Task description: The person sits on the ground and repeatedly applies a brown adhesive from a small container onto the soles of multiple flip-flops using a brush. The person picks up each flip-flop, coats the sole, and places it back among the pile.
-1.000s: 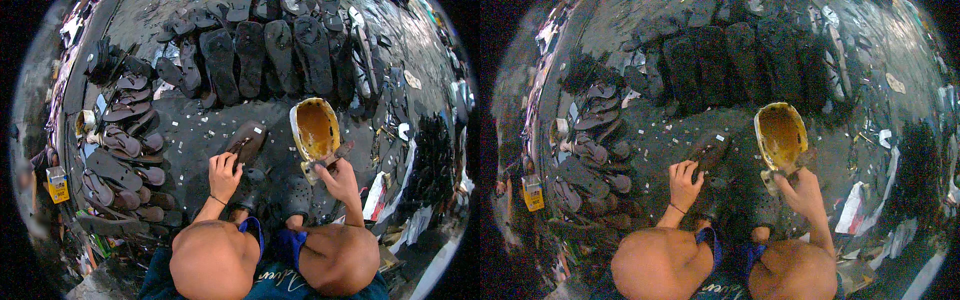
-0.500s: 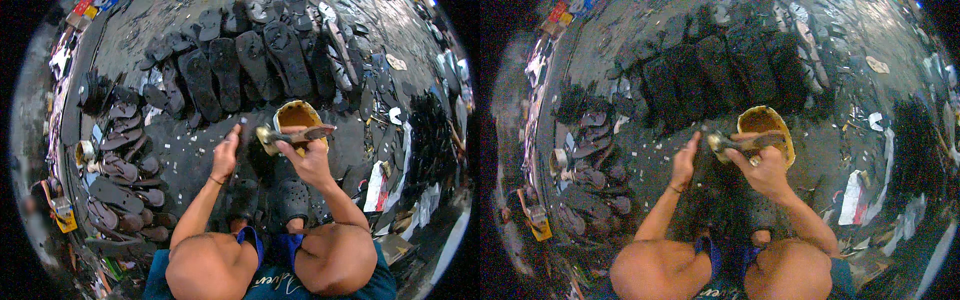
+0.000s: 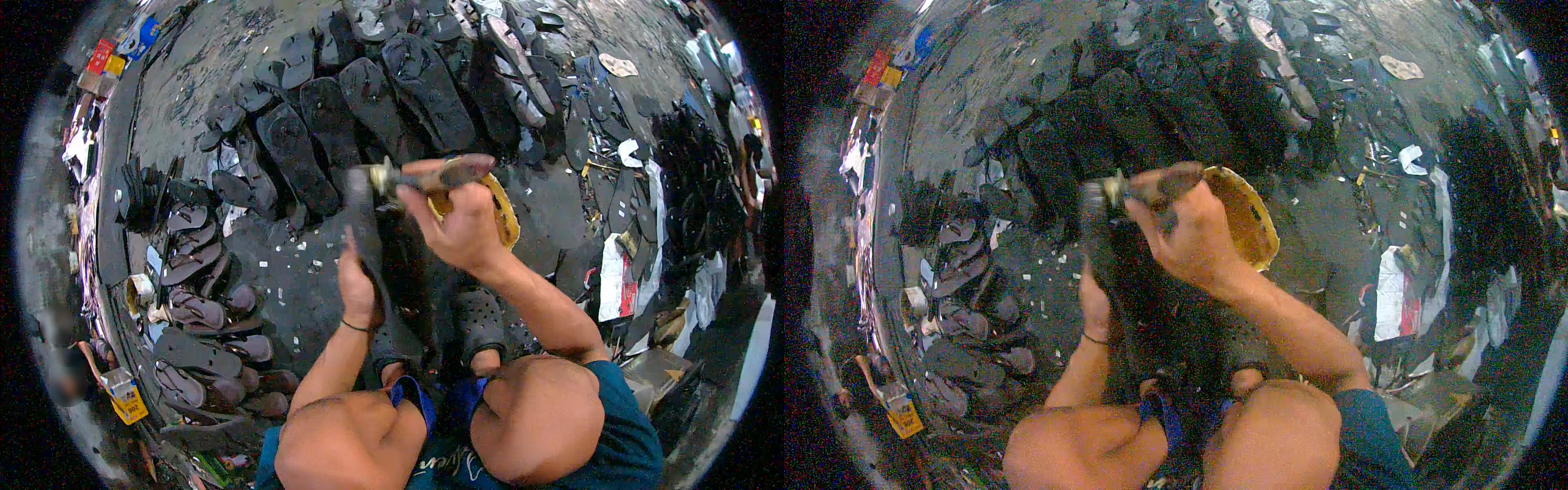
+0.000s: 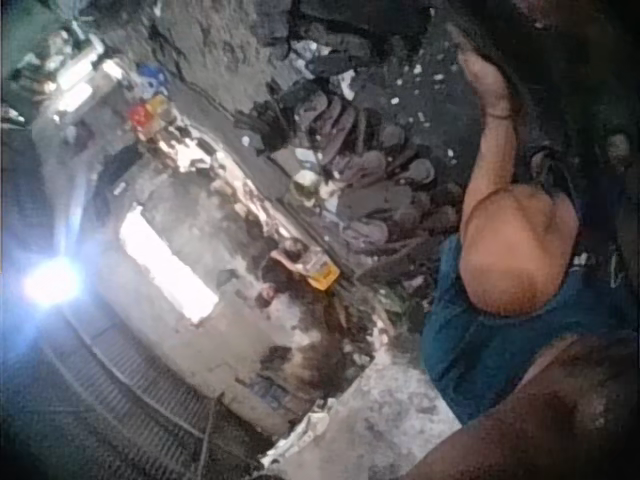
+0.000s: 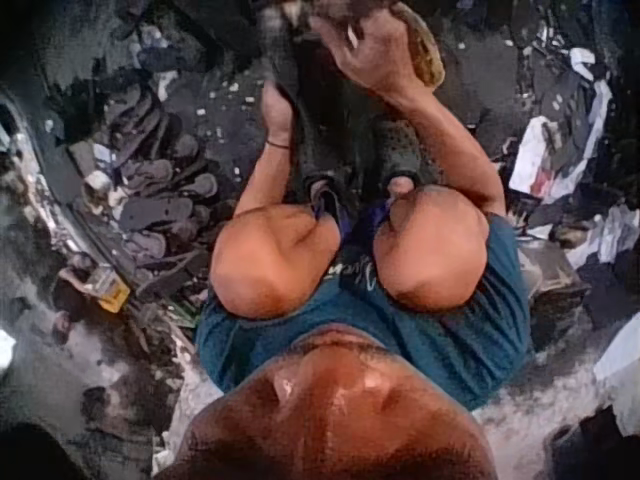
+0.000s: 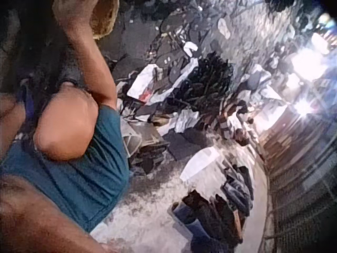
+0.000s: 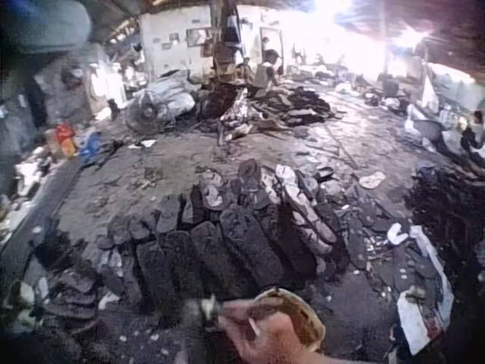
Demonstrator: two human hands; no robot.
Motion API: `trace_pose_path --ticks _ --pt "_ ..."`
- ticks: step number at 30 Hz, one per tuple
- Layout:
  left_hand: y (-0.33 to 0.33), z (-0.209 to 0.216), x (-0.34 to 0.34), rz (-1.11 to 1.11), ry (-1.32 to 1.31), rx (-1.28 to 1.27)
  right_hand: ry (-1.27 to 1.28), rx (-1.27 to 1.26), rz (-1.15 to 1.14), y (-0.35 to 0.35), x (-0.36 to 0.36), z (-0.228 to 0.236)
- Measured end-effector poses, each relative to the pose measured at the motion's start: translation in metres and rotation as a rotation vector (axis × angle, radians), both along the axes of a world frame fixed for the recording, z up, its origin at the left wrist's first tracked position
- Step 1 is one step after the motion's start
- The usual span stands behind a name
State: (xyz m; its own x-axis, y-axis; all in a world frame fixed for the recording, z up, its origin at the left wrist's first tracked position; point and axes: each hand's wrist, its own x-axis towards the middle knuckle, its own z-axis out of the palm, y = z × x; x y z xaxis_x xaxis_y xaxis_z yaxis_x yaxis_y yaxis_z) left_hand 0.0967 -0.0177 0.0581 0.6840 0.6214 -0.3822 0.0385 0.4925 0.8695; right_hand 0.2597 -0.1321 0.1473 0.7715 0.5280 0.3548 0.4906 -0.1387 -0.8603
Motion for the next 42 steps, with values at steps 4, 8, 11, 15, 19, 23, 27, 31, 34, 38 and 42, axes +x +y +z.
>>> trace_pose_path --ticks 4,8,11,15,19,23,27,31,34,38,42 --pt "-0.014 0.033 0.011 0.018 0.077 0.079 -0.037 0.151 0.078 -0.012 -0.021 0.004" --pt "-0.005 0.031 0.018 0.097 -0.071 -0.107 0.329 0.102 -0.122 0.003 -0.030 0.003" --pt "0.016 0.035 -0.010 -0.081 -0.089 -0.194 0.715 0.065 0.331 -0.011 -0.049 0.000" --pt "-0.017 0.052 -0.087 -0.110 -0.033 -0.765 1.064 0.408 0.079 -0.023 0.001 0.015" --pt "-0.013 0.070 -0.086 -0.249 -0.238 -1.008 0.939 0.139 0.130 -0.011 -0.017 0.003" --pt "0.022 0.056 -0.013 0.024 -0.127 -0.457 0.552 0.016 0.292 0.016 -0.045 0.007" --pt "0.044 0.075 0.025 0.118 -0.286 -0.432 0.096 -0.195 0.146 0.008 -0.023 -0.002" --pt "0.041 0.045 0.020 -0.210 -0.162 -0.447 0.431 0.085 0.188 0.011 -0.044 0.022" --pt "0.035 0.063 0.024 -0.224 -0.386 -0.756 0.331 0.173 0.348 0.016 -0.049 0.038" --pt "0.042 0.061 0.040 -0.037 -0.402 -0.560 0.299 0.017 0.248 0.009 -0.040 0.021" --pt "0.040 0.087 0.042 0.104 -0.361 -0.466 0.268 -0.104 0.095 -0.008 -0.009 -0.021"
